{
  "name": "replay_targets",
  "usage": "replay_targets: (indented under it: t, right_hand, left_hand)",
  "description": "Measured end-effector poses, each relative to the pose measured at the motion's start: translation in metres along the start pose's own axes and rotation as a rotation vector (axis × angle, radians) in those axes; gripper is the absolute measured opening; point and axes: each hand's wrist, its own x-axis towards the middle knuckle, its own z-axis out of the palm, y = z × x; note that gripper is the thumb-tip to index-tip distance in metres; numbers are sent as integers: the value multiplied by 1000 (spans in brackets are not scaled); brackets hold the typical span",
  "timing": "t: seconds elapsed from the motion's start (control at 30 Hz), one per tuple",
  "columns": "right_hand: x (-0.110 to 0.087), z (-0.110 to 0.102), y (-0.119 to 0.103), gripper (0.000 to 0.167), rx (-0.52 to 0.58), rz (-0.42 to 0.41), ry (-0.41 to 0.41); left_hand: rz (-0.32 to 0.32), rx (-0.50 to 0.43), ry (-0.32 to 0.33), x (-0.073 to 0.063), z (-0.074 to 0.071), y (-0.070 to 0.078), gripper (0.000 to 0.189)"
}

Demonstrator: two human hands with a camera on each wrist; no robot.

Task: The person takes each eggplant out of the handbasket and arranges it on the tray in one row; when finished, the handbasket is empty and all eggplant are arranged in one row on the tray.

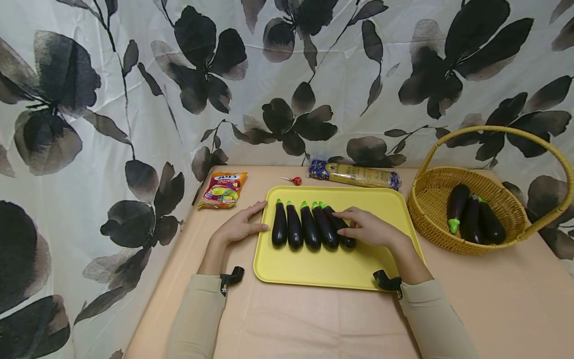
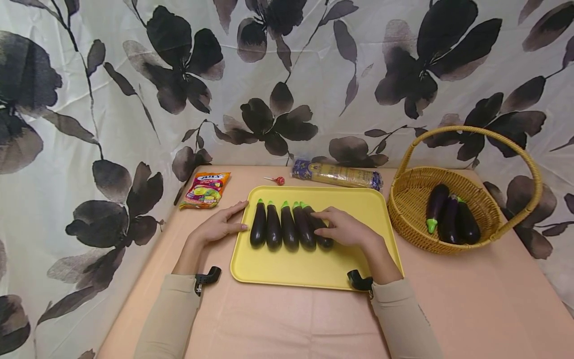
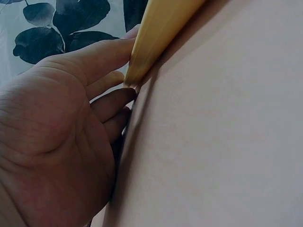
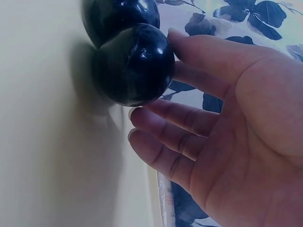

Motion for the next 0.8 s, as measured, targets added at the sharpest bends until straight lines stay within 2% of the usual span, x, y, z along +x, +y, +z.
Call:
replay_targets:
  t: [0.2,0.57,0.8]
  right_hand:
    - [-6,-9,0,55,11,1,60]
    - [-30,-43,-3,50,16,-1,306]
    - [-50,-61,2,51,7,24,403]
  left_hand:
    - [4,-7,1,1,0,-1,83]
    - [26,11,12,1,0,-3,83]
    - [32,-12,17,0,1,-3,83]
